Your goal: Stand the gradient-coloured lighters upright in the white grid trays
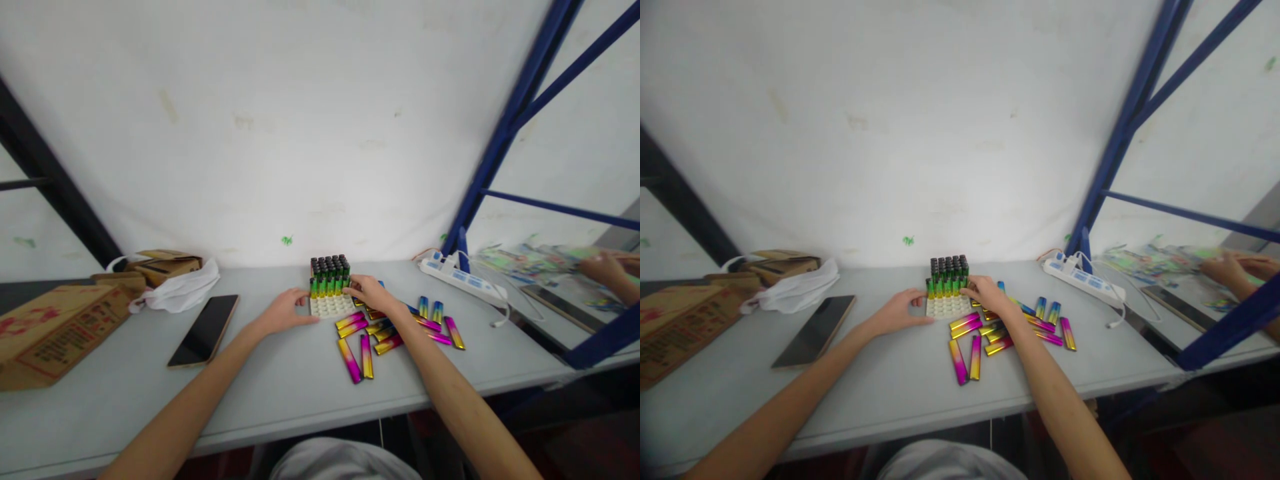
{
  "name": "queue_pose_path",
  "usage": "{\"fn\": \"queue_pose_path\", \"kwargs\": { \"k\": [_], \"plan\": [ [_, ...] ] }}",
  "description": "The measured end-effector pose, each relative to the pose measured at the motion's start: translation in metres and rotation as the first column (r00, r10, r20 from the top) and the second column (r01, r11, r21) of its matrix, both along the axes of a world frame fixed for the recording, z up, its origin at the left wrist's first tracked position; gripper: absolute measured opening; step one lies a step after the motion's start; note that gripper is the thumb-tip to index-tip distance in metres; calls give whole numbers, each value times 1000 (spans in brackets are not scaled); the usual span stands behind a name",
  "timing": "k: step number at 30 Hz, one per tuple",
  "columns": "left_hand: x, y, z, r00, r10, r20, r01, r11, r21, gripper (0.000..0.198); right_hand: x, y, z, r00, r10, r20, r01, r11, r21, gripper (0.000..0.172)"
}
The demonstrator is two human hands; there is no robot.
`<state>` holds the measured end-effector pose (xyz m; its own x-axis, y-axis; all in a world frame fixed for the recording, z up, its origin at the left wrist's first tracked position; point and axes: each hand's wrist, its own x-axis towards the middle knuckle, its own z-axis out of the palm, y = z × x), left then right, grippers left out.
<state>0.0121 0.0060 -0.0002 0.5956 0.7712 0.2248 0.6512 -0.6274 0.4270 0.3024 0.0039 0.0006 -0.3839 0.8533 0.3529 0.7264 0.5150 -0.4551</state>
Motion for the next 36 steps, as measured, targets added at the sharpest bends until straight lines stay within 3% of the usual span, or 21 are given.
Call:
{"fn": "queue_pose_path", "kwargs": {
  "k": [4,8,12,20,26,31,36],
  "plan": [
    [-1,2,-2,1000,-7,7,7,1000,-1,61,16,-8,6,999,-31,-44,35,996,79,33],
    [-1,2,-3,1000,-12,-3,12,1000,6,61,41,-10,7,968,-234,-92,249,941,229,38],
    [-1,2,-2,1000,-12,-3,12,1000,13,61,57,-8,5,922,-359,-145,385,882,271,42],
    [-1,1,-2,999,-9,34,9,1000,7,61,57,-11,4,954,-297,49,284,942,181,42],
    [-1,3,-4,1000,-5,5,5,1000,13,64,61,-12,7,934,-347,83,332,930,156,43],
    [0,1,-2,1000,-8,6,8,1000,18,62,62,-12,0,866,-464,187,452,886,103,37],
    [0,1,-2,1000,-7,21,6,1000,20,64,55,-14,-14,769,-584,260,599,800,23,47]
  ]
}}
